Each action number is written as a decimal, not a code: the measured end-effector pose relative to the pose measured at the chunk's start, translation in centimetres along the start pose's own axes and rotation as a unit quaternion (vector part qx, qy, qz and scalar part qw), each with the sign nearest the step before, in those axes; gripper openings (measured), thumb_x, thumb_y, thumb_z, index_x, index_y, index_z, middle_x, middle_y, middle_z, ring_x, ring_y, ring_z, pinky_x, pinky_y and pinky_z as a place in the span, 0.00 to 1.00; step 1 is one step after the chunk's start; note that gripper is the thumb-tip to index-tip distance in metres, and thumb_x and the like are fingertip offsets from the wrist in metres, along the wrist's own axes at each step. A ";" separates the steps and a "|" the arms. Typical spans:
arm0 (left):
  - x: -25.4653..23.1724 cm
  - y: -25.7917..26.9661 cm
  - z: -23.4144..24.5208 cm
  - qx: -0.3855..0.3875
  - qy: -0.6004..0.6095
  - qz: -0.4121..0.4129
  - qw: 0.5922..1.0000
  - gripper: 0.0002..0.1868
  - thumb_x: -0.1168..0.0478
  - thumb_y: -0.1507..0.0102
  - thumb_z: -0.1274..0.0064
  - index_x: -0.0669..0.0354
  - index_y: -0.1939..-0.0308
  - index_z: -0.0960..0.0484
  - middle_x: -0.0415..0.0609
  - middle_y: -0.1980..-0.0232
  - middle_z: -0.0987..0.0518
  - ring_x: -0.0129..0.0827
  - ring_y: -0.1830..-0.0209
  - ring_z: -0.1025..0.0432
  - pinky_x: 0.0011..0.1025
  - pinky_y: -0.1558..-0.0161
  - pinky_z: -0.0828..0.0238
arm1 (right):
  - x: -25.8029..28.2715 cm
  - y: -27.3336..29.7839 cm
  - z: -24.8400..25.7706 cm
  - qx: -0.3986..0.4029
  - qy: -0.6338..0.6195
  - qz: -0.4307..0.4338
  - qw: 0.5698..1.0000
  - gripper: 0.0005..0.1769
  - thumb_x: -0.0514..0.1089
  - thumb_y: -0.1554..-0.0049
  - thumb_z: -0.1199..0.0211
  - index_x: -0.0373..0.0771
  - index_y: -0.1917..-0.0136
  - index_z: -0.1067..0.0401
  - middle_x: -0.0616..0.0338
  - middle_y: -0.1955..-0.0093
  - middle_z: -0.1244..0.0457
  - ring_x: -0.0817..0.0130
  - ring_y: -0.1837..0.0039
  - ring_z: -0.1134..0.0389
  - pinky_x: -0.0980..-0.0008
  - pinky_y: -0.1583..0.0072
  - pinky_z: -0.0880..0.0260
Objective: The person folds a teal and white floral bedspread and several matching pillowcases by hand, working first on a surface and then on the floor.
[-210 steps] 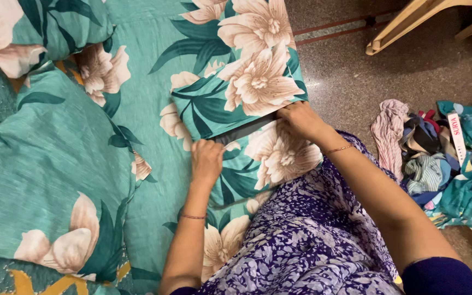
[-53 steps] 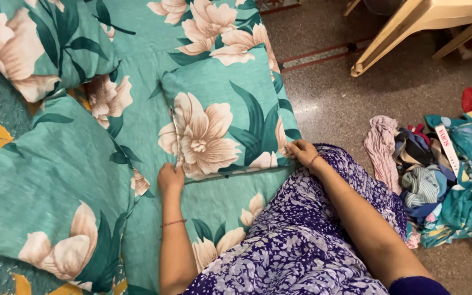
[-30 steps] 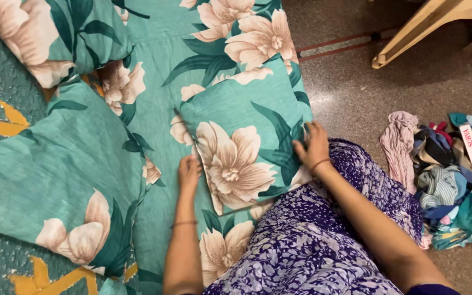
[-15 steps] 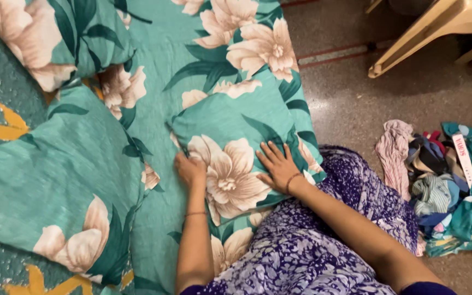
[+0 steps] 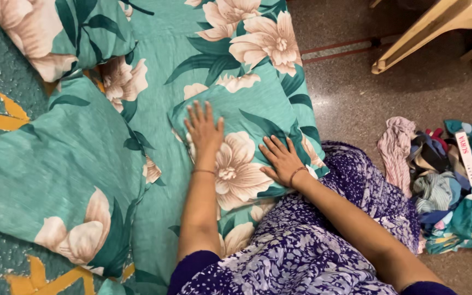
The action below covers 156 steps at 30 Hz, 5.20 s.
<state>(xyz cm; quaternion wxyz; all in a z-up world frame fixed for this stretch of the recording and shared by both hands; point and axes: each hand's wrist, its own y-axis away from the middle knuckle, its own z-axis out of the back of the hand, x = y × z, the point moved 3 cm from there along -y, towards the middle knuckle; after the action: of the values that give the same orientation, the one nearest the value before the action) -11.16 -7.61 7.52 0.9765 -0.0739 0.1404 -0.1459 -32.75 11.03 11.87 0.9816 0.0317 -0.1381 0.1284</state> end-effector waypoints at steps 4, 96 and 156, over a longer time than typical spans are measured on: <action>7.5 -0.7 -2.7 0.033 0.064 0.198 0.977 0.41 0.40 0.36 0.54 0.59 0.25 0.39 0.65 0.21 0.47 0.63 0.21 0.57 0.63 0.31 0.60 | -0.5 0.5 0.3 0.007 0.009 -0.002 1.000 0.42 0.66 0.41 0.46 0.45 0.21 0.45 0.51 0.16 0.56 0.51 0.17 0.59 0.37 0.23 0.65; -16.7 -5.0 -1.7 0.059 0.031 -0.174 0.982 0.39 0.41 0.35 0.51 0.54 0.25 0.36 0.49 0.19 0.45 0.54 0.19 0.54 0.63 0.26 0.62 | -9.0 1.6 -0.3 -0.007 -0.241 -0.363 0.900 0.50 0.70 0.59 0.25 0.30 0.39 0.33 0.34 0.47 0.32 0.38 0.43 0.30 0.51 0.42 0.31; 12.3 10.0 -1.2 0.085 0.244 0.112 0.959 0.13 0.75 0.45 0.49 0.59 0.60 0.18 0.57 0.51 0.25 0.49 0.49 0.29 0.39 0.44 0.29 | -3.9 1.2 -0.8 0.008 0.073 0.127 0.989 0.14 0.49 0.48 0.40 0.43 0.49 0.30 0.56 0.49 0.34 0.55 0.44 0.34 0.54 0.41 0.38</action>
<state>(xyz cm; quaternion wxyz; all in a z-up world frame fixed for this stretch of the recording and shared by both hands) 2.38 -2.07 1.42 0.9253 0.0637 0.3690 -0.0607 -36.50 11.33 10.05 0.9644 0.0123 -0.0676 0.2553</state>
